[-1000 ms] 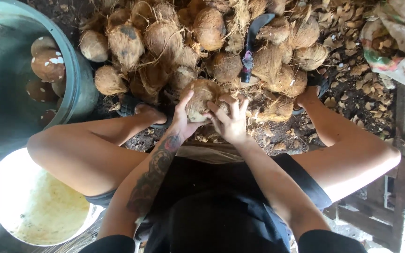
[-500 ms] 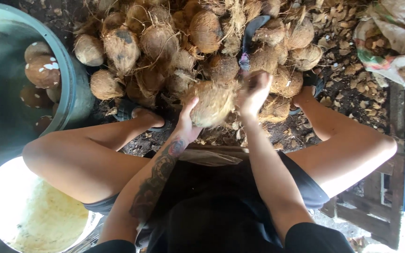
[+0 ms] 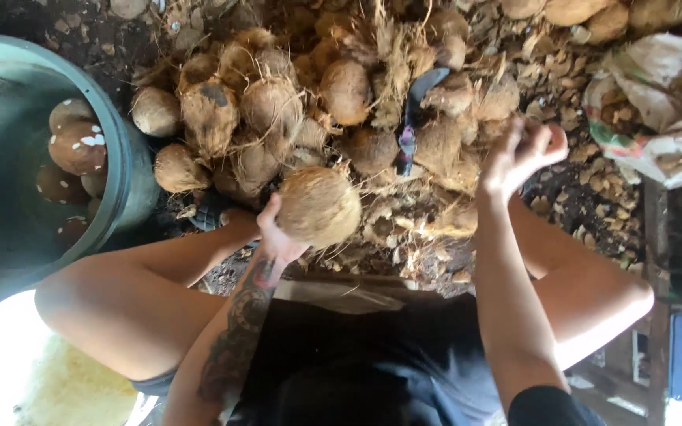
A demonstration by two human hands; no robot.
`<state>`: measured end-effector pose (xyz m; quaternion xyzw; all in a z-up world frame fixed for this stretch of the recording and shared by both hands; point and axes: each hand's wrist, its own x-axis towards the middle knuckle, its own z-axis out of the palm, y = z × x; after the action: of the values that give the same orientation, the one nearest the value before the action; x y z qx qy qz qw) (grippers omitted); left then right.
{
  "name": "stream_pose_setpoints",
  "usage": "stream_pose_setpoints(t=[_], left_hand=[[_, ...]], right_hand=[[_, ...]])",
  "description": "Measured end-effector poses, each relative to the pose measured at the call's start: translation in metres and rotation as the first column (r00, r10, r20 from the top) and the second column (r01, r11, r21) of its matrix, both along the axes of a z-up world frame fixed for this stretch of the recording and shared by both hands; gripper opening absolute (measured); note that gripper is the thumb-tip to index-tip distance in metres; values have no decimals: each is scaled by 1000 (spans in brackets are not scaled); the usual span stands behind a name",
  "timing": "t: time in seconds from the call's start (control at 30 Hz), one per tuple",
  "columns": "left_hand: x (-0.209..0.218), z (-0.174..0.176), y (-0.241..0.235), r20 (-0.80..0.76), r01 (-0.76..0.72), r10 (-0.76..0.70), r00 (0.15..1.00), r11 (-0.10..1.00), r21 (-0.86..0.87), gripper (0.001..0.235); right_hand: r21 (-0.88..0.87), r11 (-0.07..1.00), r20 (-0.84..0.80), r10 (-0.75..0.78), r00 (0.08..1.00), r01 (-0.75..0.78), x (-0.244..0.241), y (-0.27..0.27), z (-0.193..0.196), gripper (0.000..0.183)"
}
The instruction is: The person sits cross-legged on the ground and uses a machete to peel the fibrous husk off coconuts. They hold each coconut with one hand and strike it repeatedly with the machete to remove the outer layer, then place the peeled coconut into a nearby bucket.
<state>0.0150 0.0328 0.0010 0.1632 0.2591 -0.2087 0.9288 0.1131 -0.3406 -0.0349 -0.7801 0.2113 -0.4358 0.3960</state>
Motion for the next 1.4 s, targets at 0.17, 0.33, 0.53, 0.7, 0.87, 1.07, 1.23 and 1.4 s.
stream_pose_setpoints(t=[0.17,0.33,0.53,0.7,0.87,1.07,1.23,1.4], left_hand=[[18,-39,26,463,162,-125,877,986,-40,100],[23,-70,34,304,82,-93,948,995,47,93],[39,-30,17,-29,-71,75,997,989,127,66],[46,-29,13,-1,-109,110,994,989,97,70],[38,-24,13,-81,-144,162,984,971,190,64],[27,0,12,10,-127,127,992,974,187,67],[24,-12,20,-27,-84,91,996,978,190,85],[22,1,17,-1,-149,150,989,981,122,79]], right_hand=[[-174,890,7,429,903,-422,104,66,46,33],[-315,812,-271,420,866,-492,193,110,18,10],[164,854,-816,399,419,-494,173,105,-112,74],[-82,967,-440,183,879,-242,81,80,-130,53],[158,919,-979,193,61,-362,-4,114,-118,107],[571,815,-573,482,662,-99,18,77,-179,63],[881,473,-312,613,726,-21,12,71,-18,34],[863,126,296,660,691,-489,-77,91,55,59]])
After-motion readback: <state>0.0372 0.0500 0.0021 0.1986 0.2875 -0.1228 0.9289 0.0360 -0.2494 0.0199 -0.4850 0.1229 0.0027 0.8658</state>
